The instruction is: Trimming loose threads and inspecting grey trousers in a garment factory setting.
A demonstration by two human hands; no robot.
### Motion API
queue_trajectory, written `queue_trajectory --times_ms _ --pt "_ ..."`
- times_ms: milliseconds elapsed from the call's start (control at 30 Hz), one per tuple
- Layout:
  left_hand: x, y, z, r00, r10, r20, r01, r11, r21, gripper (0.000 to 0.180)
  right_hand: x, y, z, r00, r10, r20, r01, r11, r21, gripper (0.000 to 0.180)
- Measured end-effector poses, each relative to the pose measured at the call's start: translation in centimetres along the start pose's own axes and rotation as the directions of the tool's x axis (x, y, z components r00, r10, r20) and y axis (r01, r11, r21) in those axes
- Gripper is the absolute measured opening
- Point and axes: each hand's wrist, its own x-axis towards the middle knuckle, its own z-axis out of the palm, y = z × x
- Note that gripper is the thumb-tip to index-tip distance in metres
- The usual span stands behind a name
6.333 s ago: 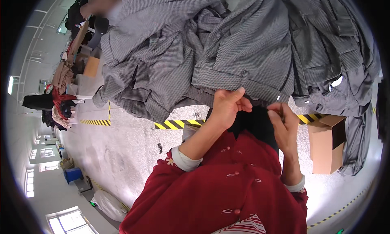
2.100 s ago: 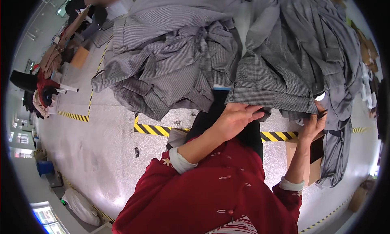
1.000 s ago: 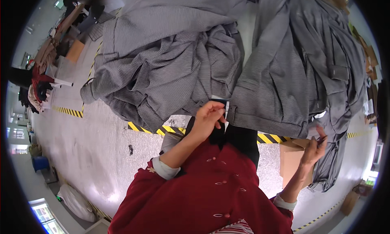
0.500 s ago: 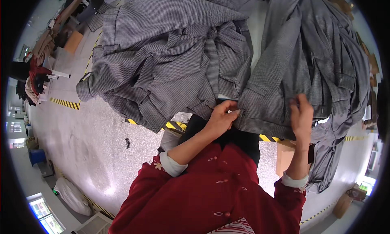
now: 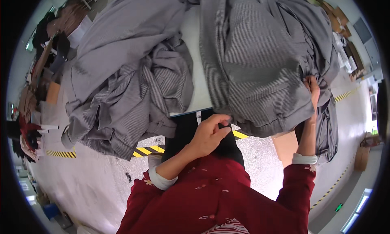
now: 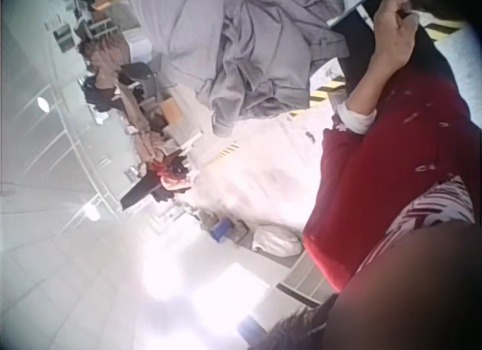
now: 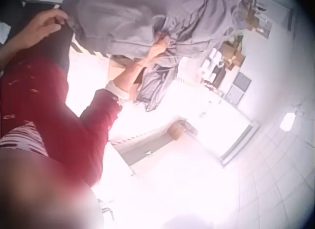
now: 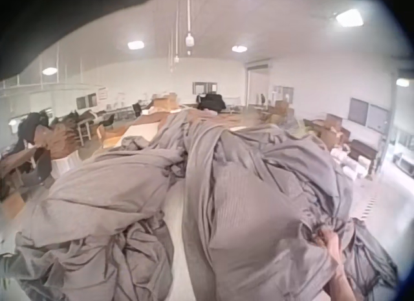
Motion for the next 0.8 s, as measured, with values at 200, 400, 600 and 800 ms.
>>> queue_trajectory --times_ms 200,400,600,800 --pt "2.4 -0.4 -0.1 0.987 -0.111 -0.116 0.079 0.966 -0.248 0.037 -0.8 -2.2 1.0 0.99 0.129 -0.053 -0.108 0.948 0.3 0.011" --pt "5.2 0.6 0.4 0.968 -0.216 -0.132 0.147 0.904 -0.403 0.043 -0.6 -1.1 1.2 0.993 0.094 -0.072 -0.068 0.952 0.298 0.008" --pt "6.4 0.8 -0.1 0.976 -0.129 -0.174 0.042 0.902 -0.429 0.044 -0.7 -2.7 1.5 0.991 0.118 -0.056 -0.092 0.938 0.334 0.01" --pt "3.3 5.7 -8.4 0.886 0.163 -0.433 -0.307 0.908 -0.286 0.04 -3.0 -5.7 1.1 0.981 0.192 -0.011 -0.19 0.975 0.118 0.012"
